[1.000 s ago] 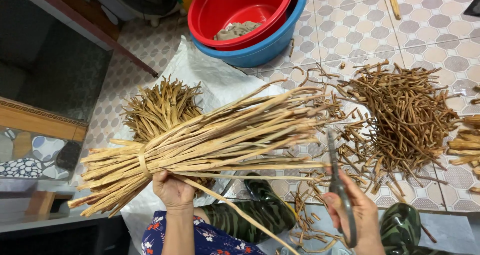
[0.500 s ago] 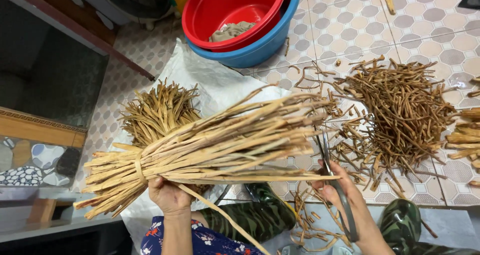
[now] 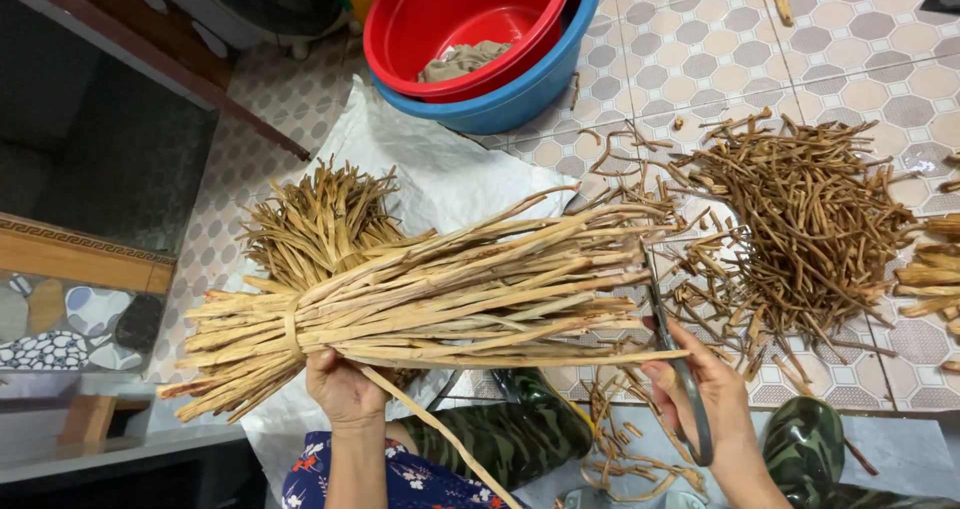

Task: The recorder is stripping bark off of long, thin bamboo or wood strips using a pair of scissors.

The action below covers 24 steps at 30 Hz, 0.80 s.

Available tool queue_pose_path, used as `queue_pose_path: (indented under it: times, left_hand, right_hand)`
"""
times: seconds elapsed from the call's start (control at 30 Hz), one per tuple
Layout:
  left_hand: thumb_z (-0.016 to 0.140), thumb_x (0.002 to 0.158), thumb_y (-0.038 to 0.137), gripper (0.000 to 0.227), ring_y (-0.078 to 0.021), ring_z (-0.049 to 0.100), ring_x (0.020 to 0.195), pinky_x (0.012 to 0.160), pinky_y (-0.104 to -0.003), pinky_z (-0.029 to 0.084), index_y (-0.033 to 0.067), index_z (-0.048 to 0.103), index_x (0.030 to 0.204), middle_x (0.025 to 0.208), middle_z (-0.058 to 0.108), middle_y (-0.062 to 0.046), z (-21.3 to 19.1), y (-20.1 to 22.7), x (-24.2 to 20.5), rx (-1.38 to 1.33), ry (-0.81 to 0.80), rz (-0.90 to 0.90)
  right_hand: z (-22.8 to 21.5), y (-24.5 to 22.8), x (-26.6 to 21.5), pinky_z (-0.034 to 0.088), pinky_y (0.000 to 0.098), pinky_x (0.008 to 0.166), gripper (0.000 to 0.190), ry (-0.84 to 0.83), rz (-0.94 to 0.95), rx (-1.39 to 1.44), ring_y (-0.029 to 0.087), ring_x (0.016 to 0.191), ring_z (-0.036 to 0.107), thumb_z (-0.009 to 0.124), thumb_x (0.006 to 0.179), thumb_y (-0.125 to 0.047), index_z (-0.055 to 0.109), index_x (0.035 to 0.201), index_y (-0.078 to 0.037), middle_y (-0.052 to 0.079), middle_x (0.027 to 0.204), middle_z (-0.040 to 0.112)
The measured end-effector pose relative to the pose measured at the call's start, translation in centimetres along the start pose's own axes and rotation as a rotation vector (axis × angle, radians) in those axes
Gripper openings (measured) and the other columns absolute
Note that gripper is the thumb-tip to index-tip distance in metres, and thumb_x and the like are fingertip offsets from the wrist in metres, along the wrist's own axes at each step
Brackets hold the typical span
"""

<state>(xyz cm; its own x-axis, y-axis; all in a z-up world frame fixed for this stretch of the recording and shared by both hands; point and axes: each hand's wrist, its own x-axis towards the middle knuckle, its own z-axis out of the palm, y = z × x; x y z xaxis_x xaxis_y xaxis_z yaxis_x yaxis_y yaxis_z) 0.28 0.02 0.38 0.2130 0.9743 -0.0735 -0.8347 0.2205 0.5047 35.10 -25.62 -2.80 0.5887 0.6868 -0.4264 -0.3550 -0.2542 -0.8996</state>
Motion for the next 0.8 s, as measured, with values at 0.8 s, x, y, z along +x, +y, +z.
queue_pose_path:
  times: [0.8]
  left_hand:
    - [0.058,0.074,0.011,0.062,-0.0352,0.061,0.124,0.112,-0.051,0.047,0.0005,0.058,0.135,0.131,0.066,-0.016,0.0,-0.1,-0.1,0.042,0.068,0.037]
  right_hand:
    - [-1.5,-2.6,-1.4,0.05,0.0301,0.081,0.057,-0.129,-0.084,0.007,0.017,0.086,0.063,0.06,0.093,-0.022,0.052,0.146,-0.002,0.011,0.1,0.069]
